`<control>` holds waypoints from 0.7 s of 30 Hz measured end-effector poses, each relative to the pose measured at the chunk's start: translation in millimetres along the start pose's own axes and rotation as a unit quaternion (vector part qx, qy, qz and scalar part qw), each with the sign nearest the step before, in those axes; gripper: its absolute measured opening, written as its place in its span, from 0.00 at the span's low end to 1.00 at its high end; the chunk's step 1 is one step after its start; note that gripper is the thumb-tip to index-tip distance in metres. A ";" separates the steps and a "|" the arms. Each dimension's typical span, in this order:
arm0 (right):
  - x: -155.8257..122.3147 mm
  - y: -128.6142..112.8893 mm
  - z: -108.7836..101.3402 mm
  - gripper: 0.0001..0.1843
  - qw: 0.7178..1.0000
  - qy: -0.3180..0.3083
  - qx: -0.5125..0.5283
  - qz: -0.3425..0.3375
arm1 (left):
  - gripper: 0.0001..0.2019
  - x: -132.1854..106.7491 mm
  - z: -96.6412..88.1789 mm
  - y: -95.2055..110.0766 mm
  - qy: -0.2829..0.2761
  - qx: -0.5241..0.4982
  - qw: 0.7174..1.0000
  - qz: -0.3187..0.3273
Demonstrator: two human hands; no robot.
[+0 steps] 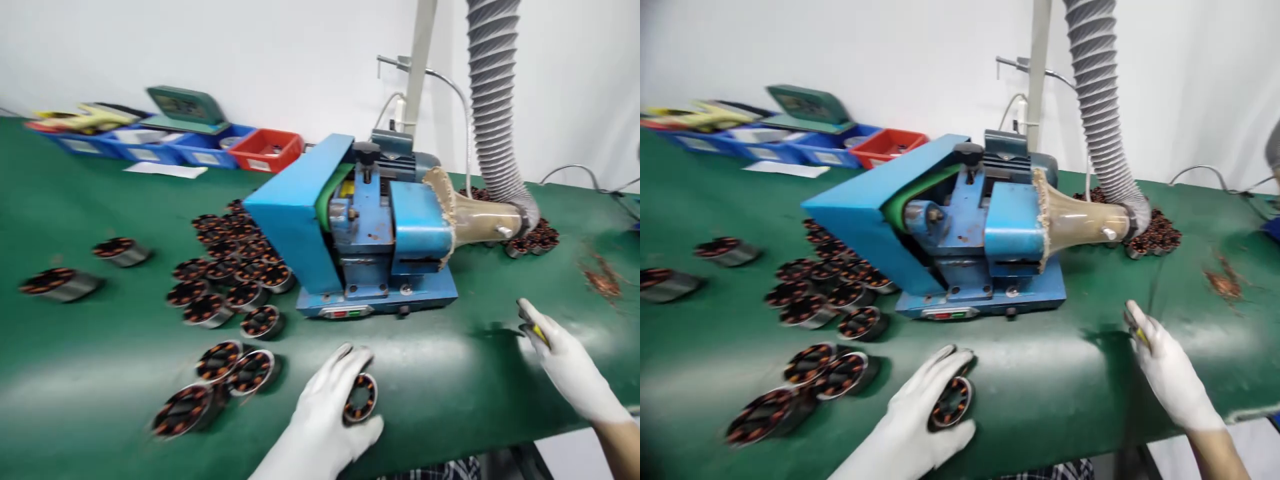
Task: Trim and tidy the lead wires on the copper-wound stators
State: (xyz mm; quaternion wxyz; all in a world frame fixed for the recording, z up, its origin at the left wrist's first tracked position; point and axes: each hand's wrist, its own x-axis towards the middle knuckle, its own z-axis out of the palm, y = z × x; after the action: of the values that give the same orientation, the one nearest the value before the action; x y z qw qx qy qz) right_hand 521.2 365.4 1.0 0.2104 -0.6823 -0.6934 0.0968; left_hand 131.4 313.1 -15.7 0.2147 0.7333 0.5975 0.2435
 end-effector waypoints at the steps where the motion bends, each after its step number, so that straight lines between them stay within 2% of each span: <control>1: -9.1 -2.3 10.2 0.26 0.999 -0.015 -0.032 -0.025 | 0.26 3.1 -3.9 3.3 -0.022 -0.005 1.000 0.005; 4: -25.7 -10.0 37.3 0.27 0.984 -0.012 -0.166 -0.060 | 0.23 11.7 -8.9 16.4 -0.026 -0.068 0.995 -0.068; 6: -29.6 -20.4 48.4 0.26 0.973 0.004 -0.221 -0.065 | 0.23 13.7 -4.7 24.3 -0.026 -0.193 0.971 -0.140; 8: -32.3 -38.4 52.7 0.24 0.978 0.016 -0.193 -0.071 | 0.22 13.2 2.4 30.1 -0.048 -0.372 0.904 -0.205; 11: -39.7 -81.2 49.7 0.20 0.995 0.004 -0.021 -0.097 | 0.25 11.2 6.5 38.8 -0.085 -0.537 0.804 -0.240; 14: -45.3 -134.0 38.3 0.21 0.970 -0.059 0.152 -0.181 | 0.31 8.8 -5.3 53.1 -0.118 -0.655 0.717 -0.208; 15: -44.8 -150.4 33.1 0.22 0.954 -0.078 0.198 -0.213 | 0.31 7.6 -11.7 58.7 -0.130 -0.689 0.688 -0.187; 16: -42.7 -165.1 27.6 0.24 0.938 -0.093 0.239 -0.233 | 0.29 6.2 -18.2 64.0 -0.141 -0.710 0.670 -0.165; 17: -39.6 -177.6 22.2 0.24 0.921 -0.101 0.280 -0.253 | 0.26 4.5 -24.2 68.7 -0.148 -0.714 0.669 -0.144; 19: -32.1 -195.5 13.5 0.20 0.888 -0.118 0.347 -0.277 | 0.21 0.5 -32.8 74.8 -0.155 -0.692 0.694 -0.124; 21: -26.5 -205.4 9.6 0.14 0.864 -0.138 0.396 -0.278 | 0.21 -3.9 -35.6 76.0 -0.156 -0.629 0.752 -0.119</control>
State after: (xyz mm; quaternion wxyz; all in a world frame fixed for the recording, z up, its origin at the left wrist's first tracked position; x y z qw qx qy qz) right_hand 330.6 330.4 74.8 0.3836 -0.3005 -0.7793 0.3940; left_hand 167.6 295.3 58.1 0.7449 0.3835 0.3504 0.4187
